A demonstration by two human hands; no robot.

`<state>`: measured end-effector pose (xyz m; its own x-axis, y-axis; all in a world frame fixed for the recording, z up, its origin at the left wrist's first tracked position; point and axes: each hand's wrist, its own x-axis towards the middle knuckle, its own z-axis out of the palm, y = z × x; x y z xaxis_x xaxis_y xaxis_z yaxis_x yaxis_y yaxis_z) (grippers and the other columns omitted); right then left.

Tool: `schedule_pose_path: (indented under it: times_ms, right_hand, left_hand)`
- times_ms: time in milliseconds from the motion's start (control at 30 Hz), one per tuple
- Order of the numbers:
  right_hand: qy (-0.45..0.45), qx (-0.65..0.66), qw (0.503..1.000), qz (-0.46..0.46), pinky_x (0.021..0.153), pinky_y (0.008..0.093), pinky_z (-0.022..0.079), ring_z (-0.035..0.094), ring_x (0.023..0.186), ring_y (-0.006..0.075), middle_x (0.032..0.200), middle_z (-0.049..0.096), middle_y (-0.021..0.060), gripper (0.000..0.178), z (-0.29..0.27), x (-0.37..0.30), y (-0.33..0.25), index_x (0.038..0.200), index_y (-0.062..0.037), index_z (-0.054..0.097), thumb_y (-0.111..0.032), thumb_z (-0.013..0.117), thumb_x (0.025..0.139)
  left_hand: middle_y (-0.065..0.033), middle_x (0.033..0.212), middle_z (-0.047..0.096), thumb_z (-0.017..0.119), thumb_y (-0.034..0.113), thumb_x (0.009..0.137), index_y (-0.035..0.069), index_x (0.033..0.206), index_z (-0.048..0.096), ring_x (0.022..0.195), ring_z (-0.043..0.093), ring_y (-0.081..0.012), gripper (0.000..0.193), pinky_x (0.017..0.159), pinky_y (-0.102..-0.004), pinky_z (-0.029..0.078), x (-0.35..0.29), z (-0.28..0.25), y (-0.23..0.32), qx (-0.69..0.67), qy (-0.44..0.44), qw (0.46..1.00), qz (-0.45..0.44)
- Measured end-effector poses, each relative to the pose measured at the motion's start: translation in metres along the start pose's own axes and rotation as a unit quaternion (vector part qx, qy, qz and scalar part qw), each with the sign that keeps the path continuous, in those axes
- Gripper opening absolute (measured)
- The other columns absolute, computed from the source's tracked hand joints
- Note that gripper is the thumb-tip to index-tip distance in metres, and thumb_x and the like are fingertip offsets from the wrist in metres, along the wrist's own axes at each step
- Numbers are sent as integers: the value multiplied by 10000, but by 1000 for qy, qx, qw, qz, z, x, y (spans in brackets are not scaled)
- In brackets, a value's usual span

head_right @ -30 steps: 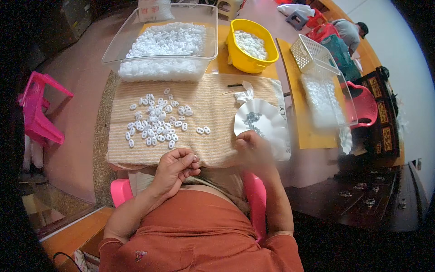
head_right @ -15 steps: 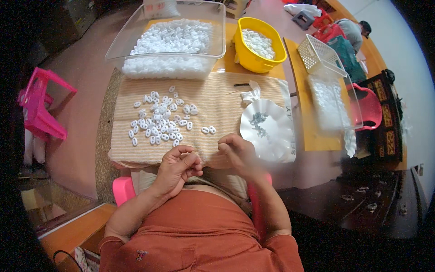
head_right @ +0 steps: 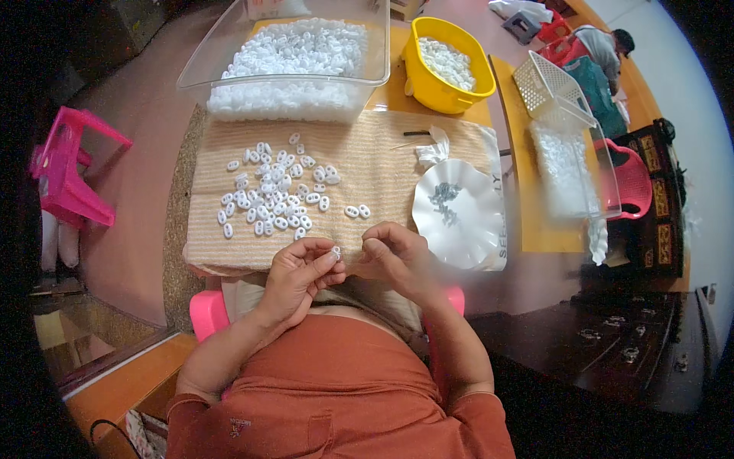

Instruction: Assembling small white plastic components by inserting metal pins into them at a manual workstation.

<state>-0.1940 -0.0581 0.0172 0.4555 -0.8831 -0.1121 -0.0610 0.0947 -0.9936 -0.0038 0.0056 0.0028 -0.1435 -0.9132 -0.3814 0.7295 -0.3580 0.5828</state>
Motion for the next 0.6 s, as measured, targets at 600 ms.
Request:
schedule_pose_path:
  times_ms: [600]
  right_hand:
    - [-40, 69, 996, 47, 710, 209, 481, 565, 789, 70, 879, 612, 21, 128, 16, 0, 10, 989, 18, 592, -97, 556, 945]
  left_hand:
    - [-83, 928, 656, 596, 17, 888, 3, 1048, 587, 827, 661, -150, 161, 743, -275, 579, 4, -4, -1, 4, -6, 1000, -30]
